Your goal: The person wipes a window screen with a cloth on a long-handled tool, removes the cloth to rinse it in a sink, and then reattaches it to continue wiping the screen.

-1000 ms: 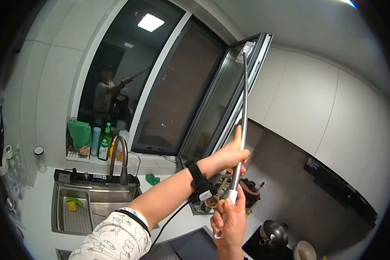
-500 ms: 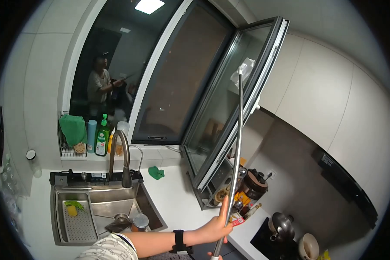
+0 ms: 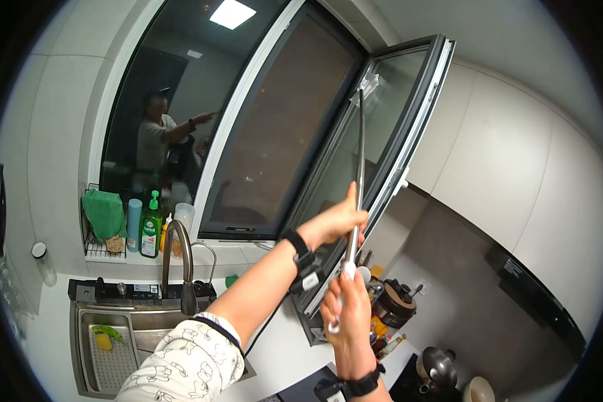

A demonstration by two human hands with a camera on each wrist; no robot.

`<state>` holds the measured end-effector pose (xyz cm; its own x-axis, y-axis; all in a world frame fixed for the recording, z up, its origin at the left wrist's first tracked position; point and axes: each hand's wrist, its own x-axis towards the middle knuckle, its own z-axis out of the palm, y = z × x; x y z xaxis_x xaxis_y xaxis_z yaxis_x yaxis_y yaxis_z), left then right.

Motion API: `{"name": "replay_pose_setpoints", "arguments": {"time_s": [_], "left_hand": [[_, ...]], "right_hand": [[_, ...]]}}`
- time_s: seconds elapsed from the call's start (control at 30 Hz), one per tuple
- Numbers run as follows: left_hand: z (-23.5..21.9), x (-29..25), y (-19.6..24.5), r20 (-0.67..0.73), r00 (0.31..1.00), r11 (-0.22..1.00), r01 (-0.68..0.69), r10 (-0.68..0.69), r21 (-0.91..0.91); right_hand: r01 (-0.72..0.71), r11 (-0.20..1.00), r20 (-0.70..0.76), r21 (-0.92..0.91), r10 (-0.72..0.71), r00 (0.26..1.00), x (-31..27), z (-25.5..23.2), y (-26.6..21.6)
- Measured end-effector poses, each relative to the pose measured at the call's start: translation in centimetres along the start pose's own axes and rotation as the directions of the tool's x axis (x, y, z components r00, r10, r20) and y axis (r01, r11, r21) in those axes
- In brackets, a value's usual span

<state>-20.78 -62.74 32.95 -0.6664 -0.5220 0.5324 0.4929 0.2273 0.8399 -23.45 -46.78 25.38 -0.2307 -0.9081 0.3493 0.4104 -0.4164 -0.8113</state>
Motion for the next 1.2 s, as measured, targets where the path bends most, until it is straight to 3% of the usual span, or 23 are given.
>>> {"name": "replay_pose_setpoints", "arguments": {"time_s": [0.1, 0.23, 0.27, 0.3, 0.37, 0.43, 0.47, 0.63, 1.07, 1.2], "left_hand": [[-2.3, 2.4, 0.7, -0.038, 0.999, 1.000, 0.012, -0.011, 0.016], [-1.0, 4.4, -0.7, -0.130, 0.991, 0.997, -0.005, 0.015, 0.077], [-0.8, 5.1, -0.5, -0.314, 0.944, 0.994, -0.074, 0.098, 0.086], [-0.7, 5.9, -0.3, -0.555, 0.810, 0.979, -0.115, 0.191, 0.168], [-2.1, 7.9, -1.9, -0.519, 0.853, 0.955, 0.105, 0.056, 0.277], [-0.5, 6.4, -3.1, -0.580, 0.807, 0.901, 0.165, 0.111, 0.402], [-0.2, 5.3, -3.4, -0.532, 0.840, 0.893, 0.153, 0.108, 0.424], [0.3, 3.7, -9.1, -0.588, 0.806, 0.907, 0.194, 0.070, 0.374], [2.2, -8.5, -23.0, -0.613, 0.752, 0.880, 0.437, -0.242, 0.188], [1.7, -11.5, -27.9, -0.646, 0.747, 0.853, 0.432, -0.157, 0.292]], "right_hand": [[0.028, 0.999, 0.017, -0.040, -0.028, 0.999, 3.8, 0.6, 0.6], [0.064, 0.995, 0.040, -0.077, -0.061, 0.997, 4.1, -1.7, 0.1], [0.022, 0.995, -0.014, -0.098, -0.024, 1.000, 3.3, -1.7, 0.3], [-0.006, 0.987, -0.008, -0.159, 0.005, 1.000, 1.4, -1.3, 1.2], [-0.104, 0.991, -0.061, -0.084, 0.099, 0.993, -1.7, -1.5, 2.8], [-0.103, 0.994, -0.049, -0.048, 0.100, 0.994, -2.5, -4.0, 2.8], [-0.113, 0.991, -0.061, -0.068, 0.109, 0.992, -3.0, -4.6, 3.3], [-0.191, 0.979, -0.104, -0.072, 0.183, 0.978, -6.1, -7.3, 5.5], [-0.475, 0.878, -0.310, -0.066, 0.434, 0.846, -16.5, -12.7, 12.7], [-0.538, 0.841, -0.330, -0.058, 0.492, 0.805, -18.7, -13.7, 14.7]]}}
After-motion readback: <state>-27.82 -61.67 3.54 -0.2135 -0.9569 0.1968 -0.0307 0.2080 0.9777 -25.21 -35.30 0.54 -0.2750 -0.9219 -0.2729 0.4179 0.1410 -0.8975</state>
